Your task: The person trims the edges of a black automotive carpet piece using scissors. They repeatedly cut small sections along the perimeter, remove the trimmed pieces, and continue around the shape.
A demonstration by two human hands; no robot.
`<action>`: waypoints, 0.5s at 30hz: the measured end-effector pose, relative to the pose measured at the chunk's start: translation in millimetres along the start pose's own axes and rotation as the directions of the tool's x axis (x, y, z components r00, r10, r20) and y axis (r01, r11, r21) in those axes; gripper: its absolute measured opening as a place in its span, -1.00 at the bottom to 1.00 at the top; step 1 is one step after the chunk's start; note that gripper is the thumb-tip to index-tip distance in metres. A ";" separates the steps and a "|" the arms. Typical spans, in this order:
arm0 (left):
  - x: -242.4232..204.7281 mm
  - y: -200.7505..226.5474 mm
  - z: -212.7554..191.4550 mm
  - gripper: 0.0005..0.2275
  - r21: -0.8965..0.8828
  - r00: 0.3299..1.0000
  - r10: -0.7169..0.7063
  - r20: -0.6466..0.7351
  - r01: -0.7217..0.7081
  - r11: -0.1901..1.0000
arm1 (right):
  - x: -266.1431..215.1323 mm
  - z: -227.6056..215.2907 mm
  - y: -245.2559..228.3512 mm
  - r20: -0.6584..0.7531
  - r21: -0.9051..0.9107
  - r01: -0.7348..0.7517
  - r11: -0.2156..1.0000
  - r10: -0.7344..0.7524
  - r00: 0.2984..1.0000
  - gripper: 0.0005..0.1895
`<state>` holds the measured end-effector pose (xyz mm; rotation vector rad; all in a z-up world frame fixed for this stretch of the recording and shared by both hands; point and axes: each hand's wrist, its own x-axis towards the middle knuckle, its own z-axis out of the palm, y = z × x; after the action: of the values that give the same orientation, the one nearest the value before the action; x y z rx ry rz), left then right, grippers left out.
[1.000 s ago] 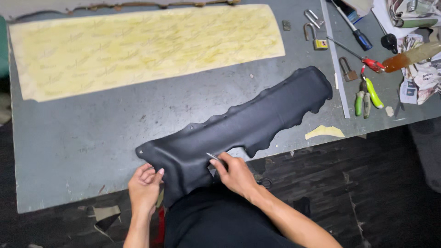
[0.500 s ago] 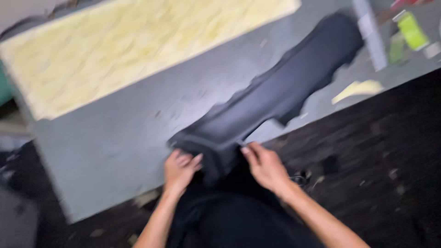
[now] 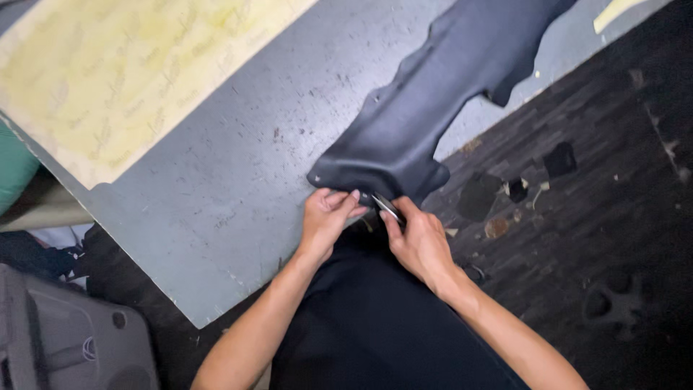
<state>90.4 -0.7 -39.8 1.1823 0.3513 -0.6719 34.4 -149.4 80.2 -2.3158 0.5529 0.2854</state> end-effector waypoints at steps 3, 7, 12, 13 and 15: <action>5.9 -0.1 -3.1 -0.85 0.006 1.000 -0.011 0.008 0.011 1.000 | 2.9 9.1 -1.2 0.011 0.009 -0.063 0.998 0.063 0.998 -0.76; -2.1 -5.7 -5.8 -0.85 0.025 1.000 0.010 0.020 -0.011 1.000 | -3.1 17.0 -1.8 -0.001 0.041 -0.099 0.994 0.100 0.995 -0.77; 1.0 -0.7 -3.2 -0.77 -0.001 1.000 0.010 0.022 -0.010 1.000 | 0.0 23.2 -5.2 -0.070 0.034 -0.097 0.995 0.100 0.993 -0.78; 0.3 -0.6 -4.0 -0.76 0.009 1.000 0.008 0.019 -0.009 1.000 | -1.7 25.7 -5.3 -0.078 0.040 -0.099 0.994 0.101 0.992 -0.79; 2.0 0.4 -4.9 -0.75 0.008 1.000 0.004 0.028 -0.005 1.000 | -2.9 30.6 -5.4 -0.096 0.051 -0.098 0.994 0.102 0.990 -0.80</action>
<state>92.7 3.3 -42.4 1.1801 0.3227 -0.6858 33.0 -123.6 62.8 -2.2701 0.7187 0.2045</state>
